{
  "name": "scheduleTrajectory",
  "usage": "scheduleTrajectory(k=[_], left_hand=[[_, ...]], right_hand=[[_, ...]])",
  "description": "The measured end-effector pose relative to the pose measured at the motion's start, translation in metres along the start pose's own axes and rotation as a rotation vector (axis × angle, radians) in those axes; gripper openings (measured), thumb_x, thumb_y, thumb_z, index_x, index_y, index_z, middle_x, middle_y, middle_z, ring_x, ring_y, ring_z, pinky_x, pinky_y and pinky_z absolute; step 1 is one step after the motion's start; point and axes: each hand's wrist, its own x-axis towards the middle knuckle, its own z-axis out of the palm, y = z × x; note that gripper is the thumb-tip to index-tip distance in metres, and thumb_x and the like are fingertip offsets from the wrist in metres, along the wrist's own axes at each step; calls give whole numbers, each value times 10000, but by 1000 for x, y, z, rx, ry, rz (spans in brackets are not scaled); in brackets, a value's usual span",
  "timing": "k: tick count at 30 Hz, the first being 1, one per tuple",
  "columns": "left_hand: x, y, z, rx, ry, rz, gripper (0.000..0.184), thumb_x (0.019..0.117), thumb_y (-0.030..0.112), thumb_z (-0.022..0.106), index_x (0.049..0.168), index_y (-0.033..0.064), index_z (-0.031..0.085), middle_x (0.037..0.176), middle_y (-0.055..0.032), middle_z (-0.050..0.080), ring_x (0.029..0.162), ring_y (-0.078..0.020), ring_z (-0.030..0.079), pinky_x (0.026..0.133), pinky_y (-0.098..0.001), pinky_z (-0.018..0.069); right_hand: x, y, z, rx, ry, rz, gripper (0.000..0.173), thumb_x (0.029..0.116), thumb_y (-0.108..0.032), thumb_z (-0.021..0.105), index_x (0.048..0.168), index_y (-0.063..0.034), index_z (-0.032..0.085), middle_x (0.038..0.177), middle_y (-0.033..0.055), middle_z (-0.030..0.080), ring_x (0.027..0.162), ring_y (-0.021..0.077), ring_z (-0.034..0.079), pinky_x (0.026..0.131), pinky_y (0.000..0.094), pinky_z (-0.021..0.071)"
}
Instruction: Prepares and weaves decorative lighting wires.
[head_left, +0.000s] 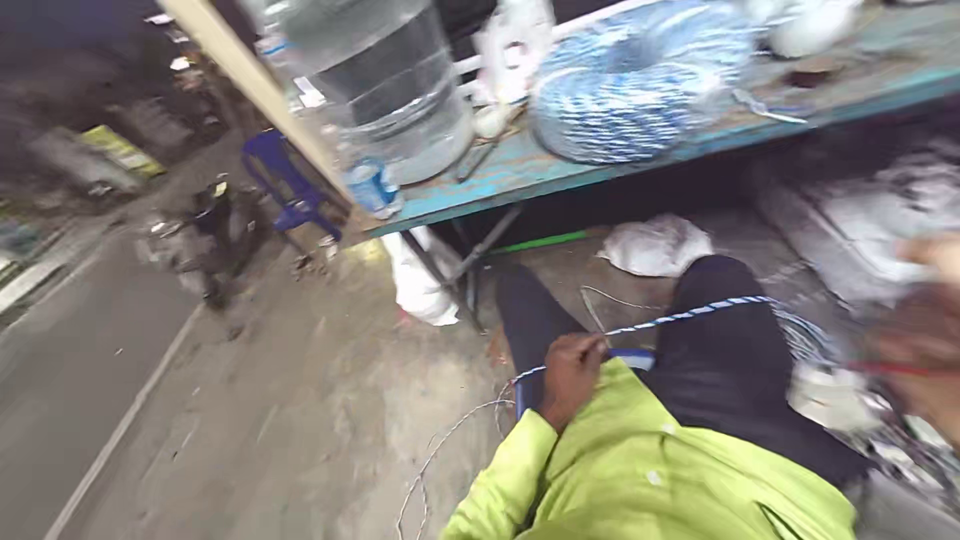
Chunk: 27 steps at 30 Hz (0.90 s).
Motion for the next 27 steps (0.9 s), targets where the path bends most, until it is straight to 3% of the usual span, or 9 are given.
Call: scheduleTrajectory(k=[3, 6, 9, 13, 15, 18, 22, 24, 27], left_hand=[[5, 29, -13, -380, 98, -35, 264, 1008, 75, 594, 1203, -69, 697, 1162, -152, 735, 1090, -184, 706, 991, -357, 574], [10, 85, -29, -670, -13, 64, 318, 1043, 94, 541, 1261, -118, 633, 1201, -150, 717, 1097, -162, 693, 986, -338, 564], [15, 121, -31, -910, -117, 100, 421, 1063, 156, 521, 1383, -118, 524, 1298, -149, 662, 1156, -164, 661, 1024, -367, 541], [9, 130, -16, -1065, -35, -112, 318, 1065, 130, 512, 1288, -64, 628, 1151, -92, 715, 1000, -118, 695, 913, -320, 581], [2, 127, -17, -1090, -56, -233, 301, 1062, 153, 507, 1268, -13, 649, 1079, -71, 725, 936, -122, 705, 865, -321, 600], [-2, 123, -19, -1106, -77, -387, 271, 1049, 187, 534, 1234, 74, 698, 1049, -53, 730, 895, -112, 699, 810, -299, 598], [2, 118, -23, -1095, -27, -483, 271, 1066, 198, 518, 1181, 72, 729, 1012, -54, 732, 863, -107, 695, 789, -291, 598], [4, 111, -25, -1108, 17, -473, 307, 1082, 242, 490, 1206, 68, 711, 1061, -63, 728, 890, -109, 692, 789, -278, 586], [9, 108, -31, -1187, 154, -539, 280, 1085, 221, 495, 1219, 55, 676, 1177, -107, 722, 1033, -203, 714, 927, -385, 589]], right_hand=[[11, 24, 26, 131, -100, 110, 165, 1019, -270, 619, 1078, -203, 757, 595, -103, 510, 430, -19, 377, 401, 145, 362], [3, 50, 45, 182, -185, 227, 173, 1018, -237, 620, 1085, -145, 749, 593, -103, 499, 434, -24, 376, 400, 144, 350], [-10, 69, 61, 123, -271, 174, 176, 1009, -163, 622, 1144, -91, 709, 773, -53, 692, 523, -8, 532, 466, 143, 458], [-20, 72, 69, -138, -270, 51, 210, 969, -126, 623, 1163, -134, 542, 680, -97, 630, 527, -3, 581, 496, 160, 519], [-22, 73, 64, -328, -318, 29, 303, 967, -170, 635, 1249, -163, 525, 701, -93, 640, 508, -5, 554, 478, 178, 499], [-23, 75, 62, -592, -444, -14, 597, 936, -153, 634, 1495, -133, 425, 723, -57, 669, 544, 31, 597, 518, 265, 557], [-19, 81, 66, -569, -550, 39, 879, 872, -182, 760, 1599, -131, 268, 698, -73, 623, 532, 10, 537, 506, 211, 506], [-13, 81, 60, -348, -622, 138, 980, 818, -163, 829, 1607, -171, 248, 802, -34, 653, 598, 51, 592, 540, 214, 540], [1, 74, 43, -163, -742, 257, 805, 844, -120, 736, 1555, -102, 357, 1183, 57, 680, 1000, 159, 690, 824, 296, 614]])
